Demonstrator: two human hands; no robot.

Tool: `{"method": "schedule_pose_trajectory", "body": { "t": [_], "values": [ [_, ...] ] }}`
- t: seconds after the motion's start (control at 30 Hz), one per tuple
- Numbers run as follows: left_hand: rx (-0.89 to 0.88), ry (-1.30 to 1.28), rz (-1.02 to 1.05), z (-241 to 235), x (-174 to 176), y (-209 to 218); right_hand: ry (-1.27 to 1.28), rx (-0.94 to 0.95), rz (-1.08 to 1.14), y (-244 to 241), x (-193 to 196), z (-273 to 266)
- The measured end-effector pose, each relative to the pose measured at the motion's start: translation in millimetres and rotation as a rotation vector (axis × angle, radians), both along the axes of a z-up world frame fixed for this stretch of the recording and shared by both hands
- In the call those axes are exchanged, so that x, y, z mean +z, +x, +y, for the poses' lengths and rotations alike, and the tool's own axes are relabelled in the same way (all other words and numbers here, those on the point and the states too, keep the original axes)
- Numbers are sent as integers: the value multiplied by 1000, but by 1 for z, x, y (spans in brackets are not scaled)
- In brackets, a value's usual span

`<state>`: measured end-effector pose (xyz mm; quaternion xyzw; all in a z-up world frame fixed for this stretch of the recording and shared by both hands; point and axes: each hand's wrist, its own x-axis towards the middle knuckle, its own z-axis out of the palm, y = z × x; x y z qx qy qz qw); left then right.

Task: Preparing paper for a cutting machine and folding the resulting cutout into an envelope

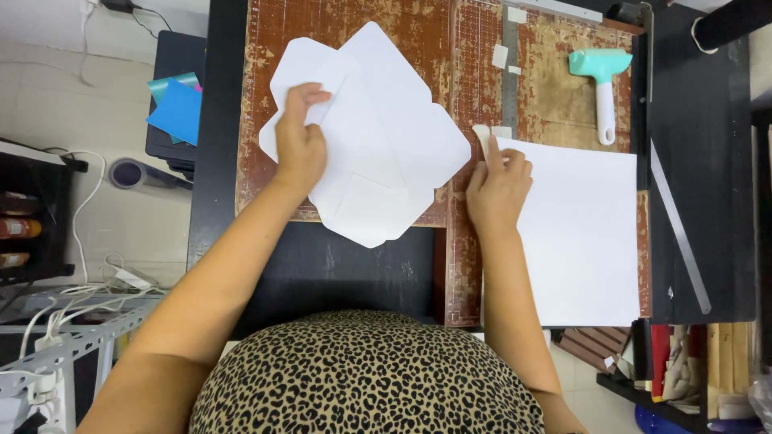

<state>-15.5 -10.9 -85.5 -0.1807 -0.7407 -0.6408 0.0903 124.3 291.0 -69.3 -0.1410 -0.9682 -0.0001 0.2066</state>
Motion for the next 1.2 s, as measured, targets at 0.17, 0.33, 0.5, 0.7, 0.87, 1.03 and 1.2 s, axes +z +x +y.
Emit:
{"method": "schedule_pose_trajectory", "body": {
  "t": [0.17,0.33,0.5,0.7,0.87,1.03,1.2],
  "values": [
    [-102,432,-201,-8,-34,-19,-305,345,47,-11,11,-77],
    [-113,576,-345,-15,-34,-24,-291,494,-178,-35,5,-117],
    [-141,545,-329,-16,-30,-22,-160,520,131,-41,-2,-107],
    [-194,-558,132,0,0,6,-714,222,133,-51,12,-82],
    [-338,-780,438,-1,9,9,-100,406,-93,-62,35,-70],
    [-524,-861,805,-11,18,-7,98,900,-227,-75,-4,-29],
    [-648,-923,1074,-41,57,3,170,791,-283,-62,-3,-16]
  ]
}}
